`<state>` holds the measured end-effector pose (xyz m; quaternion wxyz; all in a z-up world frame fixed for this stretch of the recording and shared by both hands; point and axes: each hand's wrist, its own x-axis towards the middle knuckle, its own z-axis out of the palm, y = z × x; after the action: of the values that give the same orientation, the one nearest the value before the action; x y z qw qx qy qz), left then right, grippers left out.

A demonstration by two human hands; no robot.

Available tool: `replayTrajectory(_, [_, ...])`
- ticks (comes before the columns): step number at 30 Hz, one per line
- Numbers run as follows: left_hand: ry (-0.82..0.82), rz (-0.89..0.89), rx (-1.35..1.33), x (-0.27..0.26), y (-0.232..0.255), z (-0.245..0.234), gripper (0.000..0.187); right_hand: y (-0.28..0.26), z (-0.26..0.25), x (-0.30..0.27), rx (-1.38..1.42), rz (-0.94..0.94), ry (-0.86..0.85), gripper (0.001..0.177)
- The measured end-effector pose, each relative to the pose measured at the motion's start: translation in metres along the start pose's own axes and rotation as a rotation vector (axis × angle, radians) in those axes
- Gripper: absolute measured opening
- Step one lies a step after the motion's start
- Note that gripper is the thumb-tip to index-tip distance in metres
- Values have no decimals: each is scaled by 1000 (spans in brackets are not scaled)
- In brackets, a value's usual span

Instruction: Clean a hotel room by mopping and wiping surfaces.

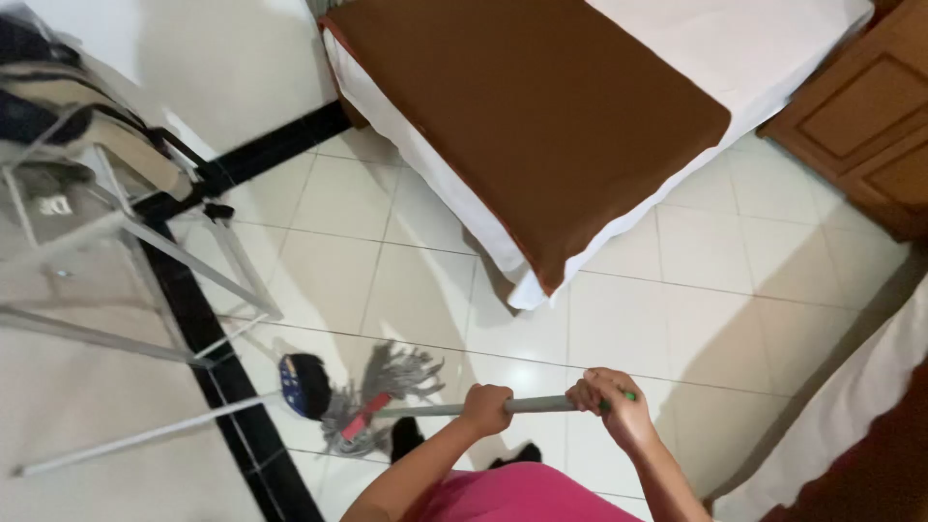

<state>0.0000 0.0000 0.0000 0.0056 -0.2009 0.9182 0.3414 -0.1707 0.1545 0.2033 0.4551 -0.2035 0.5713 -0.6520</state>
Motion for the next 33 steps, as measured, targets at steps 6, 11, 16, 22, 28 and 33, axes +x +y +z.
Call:
replayTrajectory(6, [38, 16, -61, 81, 61, 41, 5, -41, -68, -18, -189, -94, 35, 45])
replayTrajectory(11, [181, 106, -218, 133, 79, 57, 13, -53, -71, -30, -512, -126, -26, 43])
replayTrajectory(16, [293, 108, -319, 132, 83, 57, 10, -52, -65, -29, -617, -170, -157, 43])
replayTrajectory(22, [439, -30, -251, 59, 75, 46, 2, -52, -53, -9, -430, -178, -407, 43])
replayTrajectory(28, [277, -637, -325, -40, 56, 53, 7, 15, -38, 12, -288, -111, -601, 47])
replayTrajectory(33, [349, -568, -189, -82, 34, 80, 3, 30, -34, -7, -281, 7, -666, 46])
